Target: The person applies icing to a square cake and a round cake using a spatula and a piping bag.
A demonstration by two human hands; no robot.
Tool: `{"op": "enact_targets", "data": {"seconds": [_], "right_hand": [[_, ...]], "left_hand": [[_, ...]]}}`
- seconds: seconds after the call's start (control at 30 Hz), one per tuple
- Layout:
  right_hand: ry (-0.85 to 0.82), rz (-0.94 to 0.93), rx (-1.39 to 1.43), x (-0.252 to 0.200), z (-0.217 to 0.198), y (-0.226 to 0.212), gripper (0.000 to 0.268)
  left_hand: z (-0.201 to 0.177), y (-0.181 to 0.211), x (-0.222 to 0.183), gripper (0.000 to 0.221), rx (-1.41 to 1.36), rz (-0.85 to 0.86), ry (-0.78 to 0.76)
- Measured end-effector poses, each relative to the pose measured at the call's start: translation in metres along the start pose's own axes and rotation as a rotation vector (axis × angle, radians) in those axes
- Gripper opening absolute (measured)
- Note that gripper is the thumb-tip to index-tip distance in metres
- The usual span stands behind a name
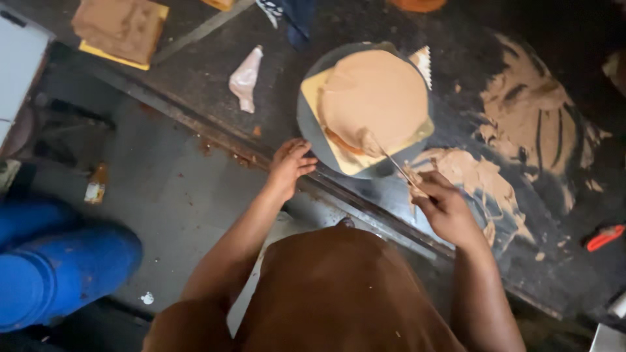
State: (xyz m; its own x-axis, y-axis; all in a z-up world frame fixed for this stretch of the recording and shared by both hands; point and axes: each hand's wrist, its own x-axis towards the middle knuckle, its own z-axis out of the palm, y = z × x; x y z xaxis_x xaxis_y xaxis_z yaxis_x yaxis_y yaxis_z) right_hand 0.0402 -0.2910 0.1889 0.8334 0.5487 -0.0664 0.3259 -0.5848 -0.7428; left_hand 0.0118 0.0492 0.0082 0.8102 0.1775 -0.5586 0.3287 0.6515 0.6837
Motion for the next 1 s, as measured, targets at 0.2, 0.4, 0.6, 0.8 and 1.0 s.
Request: {"op": "enact_targets", "data": {"seconds": [0.2,0.4,0.6,0.8,1.0], "right_hand": [[0.101,-0.145,-0.371,0.067,0.039,-0.072,0.017],[0.436,-0.12,-0.987,0.081,0.017,-0.074,0.003],[-0.081,-0.316,-1.109,0.14,-0.019,-0.193,0.013],[-0.736,-0.189,-1.651,0.246,0.039,-0.287,0.012],[-0.982,-0.067,-1.62,0.287,0.064,-0.296,0.016]], "left_hand": [[-0.008,0.005,0.014,0.037,-0.039,0.057,-0.119],[-0.013,0.018,0.022,0.04,-0.066,-0.057,-0.212],[-0.021,0.013,0.023,0.037,-0.09,-0.144,-0.555],[-0.024,0.015,0.031,0.041,-0.065,-0.219,-0.556],[-0.027,0.012,0.04,0.036,-0.074,-0.187,-0.597]]}}
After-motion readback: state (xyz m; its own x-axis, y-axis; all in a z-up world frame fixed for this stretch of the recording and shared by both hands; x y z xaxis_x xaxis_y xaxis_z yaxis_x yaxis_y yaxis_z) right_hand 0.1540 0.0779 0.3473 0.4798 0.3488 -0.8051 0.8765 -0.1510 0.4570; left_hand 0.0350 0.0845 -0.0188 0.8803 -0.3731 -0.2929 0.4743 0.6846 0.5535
